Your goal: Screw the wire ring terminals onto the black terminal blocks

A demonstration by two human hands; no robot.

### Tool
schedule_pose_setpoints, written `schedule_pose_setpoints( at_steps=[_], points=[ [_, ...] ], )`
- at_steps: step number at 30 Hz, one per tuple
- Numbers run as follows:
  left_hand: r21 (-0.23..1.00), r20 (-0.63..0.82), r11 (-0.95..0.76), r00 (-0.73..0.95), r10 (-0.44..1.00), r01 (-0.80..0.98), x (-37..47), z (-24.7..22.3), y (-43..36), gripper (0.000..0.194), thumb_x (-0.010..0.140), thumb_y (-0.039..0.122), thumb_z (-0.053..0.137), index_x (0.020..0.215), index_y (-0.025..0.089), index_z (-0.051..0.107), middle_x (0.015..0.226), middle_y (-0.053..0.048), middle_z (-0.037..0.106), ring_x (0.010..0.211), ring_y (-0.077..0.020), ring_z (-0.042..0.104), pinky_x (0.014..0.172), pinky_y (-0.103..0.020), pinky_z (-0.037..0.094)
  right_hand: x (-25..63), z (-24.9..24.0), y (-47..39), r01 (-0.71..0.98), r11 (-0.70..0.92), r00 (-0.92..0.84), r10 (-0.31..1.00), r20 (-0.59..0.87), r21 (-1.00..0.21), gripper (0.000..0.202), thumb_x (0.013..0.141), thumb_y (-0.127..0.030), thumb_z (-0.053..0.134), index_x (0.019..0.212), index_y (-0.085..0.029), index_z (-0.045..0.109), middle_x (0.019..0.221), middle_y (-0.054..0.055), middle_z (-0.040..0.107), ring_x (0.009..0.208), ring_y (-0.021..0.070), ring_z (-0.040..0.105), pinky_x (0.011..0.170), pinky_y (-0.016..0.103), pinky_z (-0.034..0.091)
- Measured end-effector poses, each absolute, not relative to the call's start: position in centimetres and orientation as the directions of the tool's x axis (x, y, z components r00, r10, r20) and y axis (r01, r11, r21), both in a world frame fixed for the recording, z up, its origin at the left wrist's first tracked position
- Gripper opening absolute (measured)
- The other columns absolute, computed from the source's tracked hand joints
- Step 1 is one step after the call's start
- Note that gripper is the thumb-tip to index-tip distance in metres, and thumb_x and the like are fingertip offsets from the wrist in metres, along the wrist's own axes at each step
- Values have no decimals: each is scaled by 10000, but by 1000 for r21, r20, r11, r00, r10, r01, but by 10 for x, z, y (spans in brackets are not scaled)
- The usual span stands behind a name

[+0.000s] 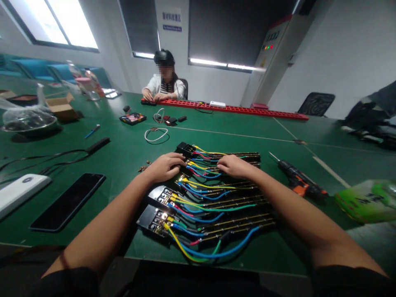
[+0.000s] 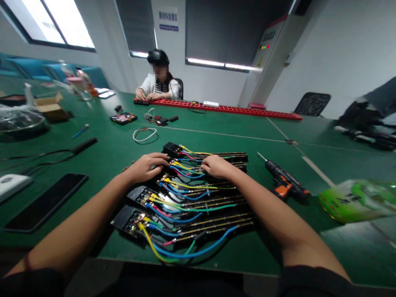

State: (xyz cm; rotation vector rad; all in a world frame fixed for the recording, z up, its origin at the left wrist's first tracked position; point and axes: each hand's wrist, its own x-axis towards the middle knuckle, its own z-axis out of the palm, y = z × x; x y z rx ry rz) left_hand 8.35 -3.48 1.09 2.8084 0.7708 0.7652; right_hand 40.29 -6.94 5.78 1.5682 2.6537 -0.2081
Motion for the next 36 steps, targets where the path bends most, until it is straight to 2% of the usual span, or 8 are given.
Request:
schedule_pose_setpoints(
  at_steps=[5,12,18,24,31,36],
  points=[
    [278,427,-858,745,513,431,83,9,-32,310,878,181,471,1042,192,734,1325,-92,678,1294,-234,600,1141,-470,462,405,54,-69,867,483,-495,864,-94,-125,327,1002,-301,474,984,-133,754,1019,106,747,904,190,653,802,264,413],
    [346,348,-829,761,548,440,84,5,-25,300,931,184,417,1052,175,692,1461,-102,578,1439,-249,454,1170,-469,420,408,51,-69,863,465,-487,869,-87,-197,305,982,-266,503,1088,-128,754,1107,110,742,1016,206,660,890,277,437],
    [361,346,-834,771,535,417,83,1,-21,292,958,199,400,1043,190,679,1454,-72,590,1422,-234,477,1165,-457,423,406,53,-72,867,460,-482,872,-90,-191,301,970,-268,527,1117,-124,746,1121,113,739,1035,222,657,911,300,445],
    [364,337,-832,774,536,418,82,2,-22,330,913,142,395,1046,194,693,1446,-57,598,1412,-218,489,1163,-425,430,408,52,-75,866,454,-478,874,-84,-211,289,960,-246,531,1114,-121,742,1135,118,734,1033,214,655,919,299,447],
    [370,252,-806,785,566,462,82,3,-24,371,878,103,386,1086,184,683,1495,-36,553,1452,-200,430,1216,-396,358,410,49,-76,860,451,-480,873,-81,-239,283,963,-265,540,1085,-125,754,1110,124,738,1025,241,658,910,324,459],
    [362,270,-813,784,560,456,81,1,-25,369,865,90,395,1088,182,674,1479,-48,570,1426,-200,460,1207,-382,373,410,47,-78,853,458,-488,870,-73,-251,280,960,-264,549,1075,-119,759,1109,130,739,1026,249,658,910,333,463]
  ],
)
